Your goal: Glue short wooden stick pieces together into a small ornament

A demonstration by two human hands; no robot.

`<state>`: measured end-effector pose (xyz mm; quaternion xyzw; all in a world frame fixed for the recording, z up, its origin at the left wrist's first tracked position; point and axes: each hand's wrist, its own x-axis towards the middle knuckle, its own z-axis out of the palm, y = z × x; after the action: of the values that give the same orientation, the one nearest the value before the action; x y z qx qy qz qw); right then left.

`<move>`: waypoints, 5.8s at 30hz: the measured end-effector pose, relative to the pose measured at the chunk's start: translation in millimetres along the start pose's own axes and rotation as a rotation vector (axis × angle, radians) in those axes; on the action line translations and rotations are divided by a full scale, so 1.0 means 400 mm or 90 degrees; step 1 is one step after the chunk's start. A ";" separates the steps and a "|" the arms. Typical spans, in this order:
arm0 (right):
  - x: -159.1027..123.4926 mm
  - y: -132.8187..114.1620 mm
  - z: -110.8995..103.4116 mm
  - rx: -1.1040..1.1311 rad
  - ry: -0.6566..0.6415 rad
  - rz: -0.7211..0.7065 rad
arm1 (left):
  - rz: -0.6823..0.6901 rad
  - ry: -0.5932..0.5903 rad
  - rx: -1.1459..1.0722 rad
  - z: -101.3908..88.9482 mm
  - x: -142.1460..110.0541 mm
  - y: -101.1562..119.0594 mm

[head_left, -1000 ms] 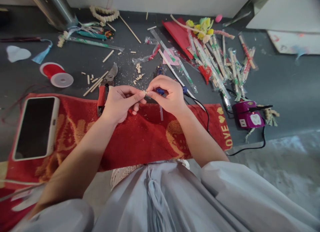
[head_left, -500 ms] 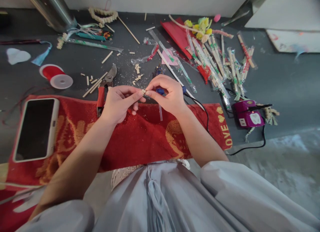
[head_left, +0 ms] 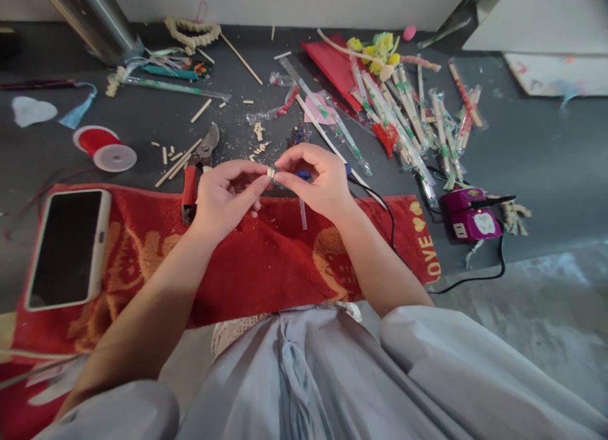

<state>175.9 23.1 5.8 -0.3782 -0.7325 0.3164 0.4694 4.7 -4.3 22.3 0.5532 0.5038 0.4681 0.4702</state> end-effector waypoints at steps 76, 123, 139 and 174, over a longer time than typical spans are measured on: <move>-0.002 0.001 0.010 -0.061 -0.013 -0.069 | 0.012 -0.025 0.013 0.006 0.008 -0.029; -0.011 -0.013 0.001 -0.051 -0.061 -0.081 | 0.030 -0.006 0.074 0.008 0.002 -0.035; -0.015 -0.009 0.002 -0.143 -0.017 -0.188 | 0.041 -0.002 0.082 0.011 0.006 -0.041; -0.011 0.004 0.006 -0.195 -0.005 -0.231 | -0.059 -0.037 0.073 0.013 0.007 -0.021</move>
<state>175.3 19.8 1.7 -0.3061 -0.8297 0.1138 0.4527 9.1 -1.5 13.7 0.5689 0.5407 0.3999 0.4734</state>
